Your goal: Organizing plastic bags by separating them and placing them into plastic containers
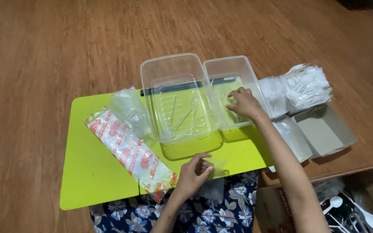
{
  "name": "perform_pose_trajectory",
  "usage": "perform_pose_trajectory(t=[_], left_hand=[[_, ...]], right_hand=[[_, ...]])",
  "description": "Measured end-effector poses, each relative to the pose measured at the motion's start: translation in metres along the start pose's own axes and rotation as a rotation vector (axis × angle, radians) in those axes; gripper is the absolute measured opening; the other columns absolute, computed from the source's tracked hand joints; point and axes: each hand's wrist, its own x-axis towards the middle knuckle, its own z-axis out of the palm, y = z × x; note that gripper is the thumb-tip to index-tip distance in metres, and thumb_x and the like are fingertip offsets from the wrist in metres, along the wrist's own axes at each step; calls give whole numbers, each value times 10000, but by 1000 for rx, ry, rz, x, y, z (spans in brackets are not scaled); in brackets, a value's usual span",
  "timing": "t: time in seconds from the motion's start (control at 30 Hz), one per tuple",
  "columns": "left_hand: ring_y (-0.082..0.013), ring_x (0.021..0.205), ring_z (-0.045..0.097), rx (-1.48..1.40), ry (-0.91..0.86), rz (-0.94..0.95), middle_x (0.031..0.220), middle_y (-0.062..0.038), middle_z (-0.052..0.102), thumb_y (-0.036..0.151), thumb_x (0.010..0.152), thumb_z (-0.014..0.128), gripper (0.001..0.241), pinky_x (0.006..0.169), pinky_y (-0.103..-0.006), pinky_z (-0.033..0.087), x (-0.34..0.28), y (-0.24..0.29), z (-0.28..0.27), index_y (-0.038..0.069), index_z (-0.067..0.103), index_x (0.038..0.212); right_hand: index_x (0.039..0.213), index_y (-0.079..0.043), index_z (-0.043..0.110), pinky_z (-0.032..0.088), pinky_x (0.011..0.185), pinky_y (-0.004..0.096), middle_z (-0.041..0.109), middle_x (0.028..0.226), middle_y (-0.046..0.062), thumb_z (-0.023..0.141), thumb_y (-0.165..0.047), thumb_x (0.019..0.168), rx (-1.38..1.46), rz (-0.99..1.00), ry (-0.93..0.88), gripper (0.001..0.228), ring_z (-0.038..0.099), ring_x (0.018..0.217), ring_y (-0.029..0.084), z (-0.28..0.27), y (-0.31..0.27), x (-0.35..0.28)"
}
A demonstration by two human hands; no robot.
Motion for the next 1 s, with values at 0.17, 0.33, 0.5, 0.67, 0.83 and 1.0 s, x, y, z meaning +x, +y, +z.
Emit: perform_pose_trajectory(t=[0.17,0.33,0.5,0.67,0.83,1.0], left_hand=[[-128,860,679,53,-67,-60,1003,-31,775,194,949,661,501,821,-284,557,7,23,-8,257,605,1443],[-122,810,696,137,3,149,1047,-34,801,131,921,632,315,718,-248,532,7,1,2,147,776,1200],[-129,848,755,190,64,187,950,-37,806,190,917,656,156,766,-256,584,5,0,7,92,754,989],[-98,719,651,155,68,140,806,5,733,190,910,678,69,663,-261,504,5,-2,7,123,680,900],[-96,620,503,140,10,119,700,30,611,177,899,660,149,651,-263,452,6,-7,3,164,708,1040],[-64,689,658,83,-69,150,818,4,780,192,923,665,103,628,-234,508,5,-4,0,111,711,967]], right_hand=[[1199,-151,682,493,897,509,623,1218,114,674,-401,929,14,63,13,369,544,1186,331,-17,-26,-8],[1057,-146,713,513,760,436,660,1106,65,614,-359,971,134,71,152,250,634,1032,240,-27,-34,-15],[1025,-105,705,514,809,310,627,984,63,670,-31,900,340,-251,641,149,650,796,170,-17,-12,-4],[1487,-141,299,607,854,317,645,1011,117,703,36,927,1009,-183,791,713,674,890,183,-73,-62,-56],[1674,-62,108,628,892,301,661,963,128,651,-78,975,1668,-59,571,886,686,888,194,-106,-112,-142],[1556,-21,278,482,566,192,604,803,39,497,-161,1050,1511,-67,243,569,520,622,107,-38,-118,-194]])
